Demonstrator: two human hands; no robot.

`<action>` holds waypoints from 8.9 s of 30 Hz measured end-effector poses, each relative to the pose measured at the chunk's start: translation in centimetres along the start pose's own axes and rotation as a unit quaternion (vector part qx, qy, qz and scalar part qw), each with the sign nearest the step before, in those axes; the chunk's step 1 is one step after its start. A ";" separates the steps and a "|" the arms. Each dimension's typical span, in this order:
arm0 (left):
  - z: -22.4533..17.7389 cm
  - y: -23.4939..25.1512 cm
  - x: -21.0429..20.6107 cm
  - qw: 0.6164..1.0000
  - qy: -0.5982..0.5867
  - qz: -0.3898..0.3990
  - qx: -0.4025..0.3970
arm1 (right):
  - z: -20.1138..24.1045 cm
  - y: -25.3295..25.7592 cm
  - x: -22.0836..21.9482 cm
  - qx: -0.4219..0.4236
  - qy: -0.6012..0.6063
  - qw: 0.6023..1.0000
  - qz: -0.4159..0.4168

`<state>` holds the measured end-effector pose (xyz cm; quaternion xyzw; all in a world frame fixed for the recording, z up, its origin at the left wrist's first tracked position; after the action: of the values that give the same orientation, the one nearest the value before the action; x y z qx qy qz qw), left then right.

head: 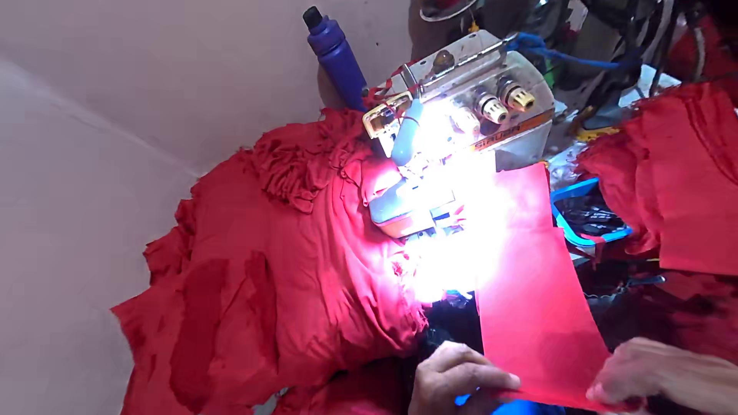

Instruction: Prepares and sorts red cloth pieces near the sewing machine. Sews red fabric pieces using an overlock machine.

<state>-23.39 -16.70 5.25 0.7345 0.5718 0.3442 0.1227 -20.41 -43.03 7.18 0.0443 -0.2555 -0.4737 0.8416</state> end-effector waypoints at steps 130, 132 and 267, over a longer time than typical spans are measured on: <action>6.6 0.5 -4.0 0.957 0.285 -0.021 -0.038 | -4.0 8.9 -0.6 -0.106 -0.046 0.947 -0.298; 6.0 1.8 -3.1 0.972 0.234 0.017 -0.009 | -2.7 9.8 0.5 -0.010 -0.036 0.946 -0.323; 10.2 6.5 11.3 0.911 0.278 -0.268 0.143 | -10.7 3.6 -8.9 0.163 -0.376 0.890 -0.201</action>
<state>-10.71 -6.13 5.63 0.4381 0.8011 0.4034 -0.0605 -16.37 -35.56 -4.38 0.0495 -0.6124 -0.5653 0.5504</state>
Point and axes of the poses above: each hand's wrist, its own y-axis towards the middle knuckle, its own x-axis out of the back of the hand, z = x × y, the point moved 1 cm from there along y, towards the middle knuckle, and after that the axes turned 6 degrees about -x, right-handed, at the moved point
